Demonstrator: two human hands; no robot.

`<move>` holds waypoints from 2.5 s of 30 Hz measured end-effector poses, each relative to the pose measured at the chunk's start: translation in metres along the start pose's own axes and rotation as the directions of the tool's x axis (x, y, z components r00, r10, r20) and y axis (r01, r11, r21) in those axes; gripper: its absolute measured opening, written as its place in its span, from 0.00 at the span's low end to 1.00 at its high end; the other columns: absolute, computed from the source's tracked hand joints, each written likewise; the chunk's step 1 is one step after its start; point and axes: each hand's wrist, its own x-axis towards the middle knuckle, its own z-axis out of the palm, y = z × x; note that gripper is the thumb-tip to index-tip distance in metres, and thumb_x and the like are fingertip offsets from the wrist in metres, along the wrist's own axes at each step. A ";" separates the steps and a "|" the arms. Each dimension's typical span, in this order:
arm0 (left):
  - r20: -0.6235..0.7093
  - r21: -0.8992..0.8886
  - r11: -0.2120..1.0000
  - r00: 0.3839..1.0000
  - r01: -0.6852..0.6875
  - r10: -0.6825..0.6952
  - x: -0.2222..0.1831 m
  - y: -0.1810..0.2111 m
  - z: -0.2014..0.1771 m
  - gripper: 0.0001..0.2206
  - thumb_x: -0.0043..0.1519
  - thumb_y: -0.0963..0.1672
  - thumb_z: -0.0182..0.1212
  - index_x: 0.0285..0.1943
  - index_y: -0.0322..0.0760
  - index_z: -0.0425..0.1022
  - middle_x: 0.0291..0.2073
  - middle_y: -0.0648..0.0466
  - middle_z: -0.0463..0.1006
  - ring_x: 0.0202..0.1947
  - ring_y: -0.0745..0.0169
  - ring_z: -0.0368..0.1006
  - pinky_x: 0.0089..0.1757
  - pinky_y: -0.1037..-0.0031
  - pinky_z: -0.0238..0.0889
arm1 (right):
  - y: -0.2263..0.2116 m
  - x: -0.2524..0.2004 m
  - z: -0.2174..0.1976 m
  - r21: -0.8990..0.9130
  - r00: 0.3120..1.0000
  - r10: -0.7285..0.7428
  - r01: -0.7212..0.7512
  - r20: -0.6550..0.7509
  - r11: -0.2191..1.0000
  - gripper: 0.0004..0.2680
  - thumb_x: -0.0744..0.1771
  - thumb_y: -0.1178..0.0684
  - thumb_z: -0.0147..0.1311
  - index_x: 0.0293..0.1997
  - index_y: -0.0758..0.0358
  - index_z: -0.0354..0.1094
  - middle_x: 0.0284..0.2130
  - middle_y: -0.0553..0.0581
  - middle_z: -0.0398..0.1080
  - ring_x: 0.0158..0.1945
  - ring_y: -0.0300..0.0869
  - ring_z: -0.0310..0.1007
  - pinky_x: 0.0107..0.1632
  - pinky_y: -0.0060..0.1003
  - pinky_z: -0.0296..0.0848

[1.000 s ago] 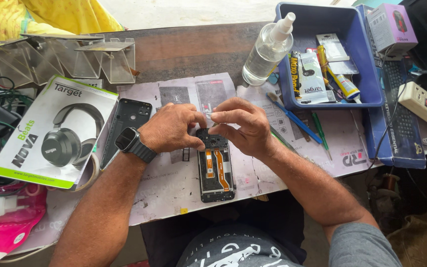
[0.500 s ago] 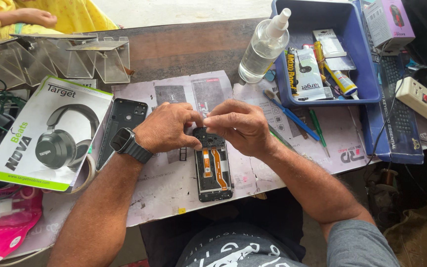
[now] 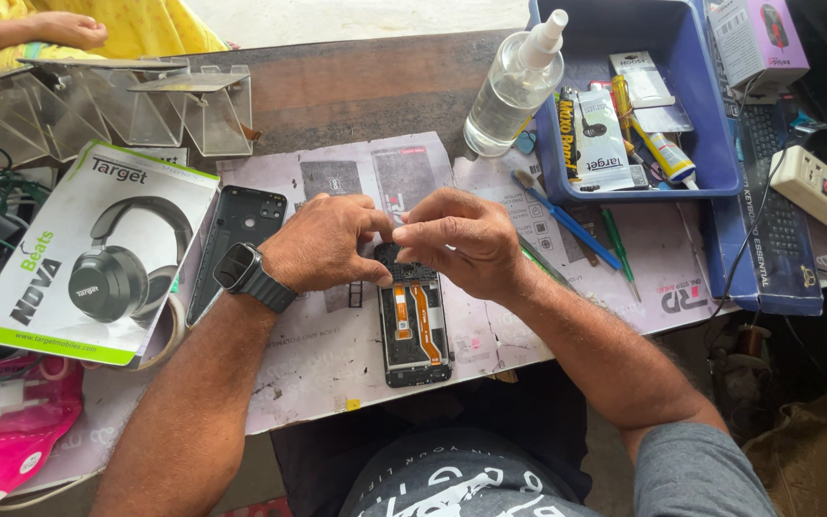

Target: The person disassembles a smartphone, removes the battery, and uses a screwdriver to manipulate internal components. They handle the motherboard and ribbon cables while working at a cluttered repair bench.

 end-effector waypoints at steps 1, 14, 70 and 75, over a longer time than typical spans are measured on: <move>-0.002 0.004 1.000 1.000 -0.004 0.004 0.000 0.000 0.000 0.23 0.42 0.51 0.79 0.47 0.46 0.83 0.35 0.55 0.80 0.39 0.58 0.78 0.41 0.62 0.72 | 0.000 0.000 0.000 0.010 1.000 0.004 -0.004 0.002 1.000 0.10 0.67 0.58 0.65 0.52 0.55 0.73 0.41 0.53 0.75 0.42 0.37 0.79 0.42 0.31 0.82; 0.001 0.001 1.000 1.000 0.018 -0.018 -0.001 0.004 -0.003 0.25 0.42 0.51 0.79 0.50 0.47 0.82 0.35 0.57 0.80 0.39 0.60 0.78 0.42 0.63 0.72 | -0.004 0.004 0.001 0.009 1.000 0.015 -0.015 0.005 1.000 0.09 0.68 0.57 0.63 0.52 0.54 0.74 0.42 0.52 0.73 0.42 0.38 0.77 0.41 0.32 0.79; -0.021 0.019 0.999 0.999 -0.035 0.036 -0.003 -0.009 0.006 0.23 0.42 0.52 0.79 0.46 0.47 0.83 0.38 0.55 0.80 0.42 0.59 0.78 0.42 0.64 0.71 | -0.001 0.003 0.005 -0.020 1.000 0.012 -0.012 0.008 1.000 0.08 0.68 0.58 0.60 0.53 0.56 0.73 0.41 0.55 0.77 0.41 0.36 0.80 0.40 0.30 0.81; -0.008 0.021 0.999 1.000 -0.028 0.028 -0.002 -0.009 0.006 0.23 0.43 0.52 0.79 0.46 0.47 0.83 0.39 0.55 0.80 0.42 0.59 0.78 0.42 0.63 0.71 | -0.001 0.002 0.004 -0.043 1.000 0.000 0.000 -0.003 0.999 0.09 0.66 0.57 0.63 0.51 0.57 0.74 0.39 0.56 0.75 0.37 0.35 0.77 0.37 0.29 0.79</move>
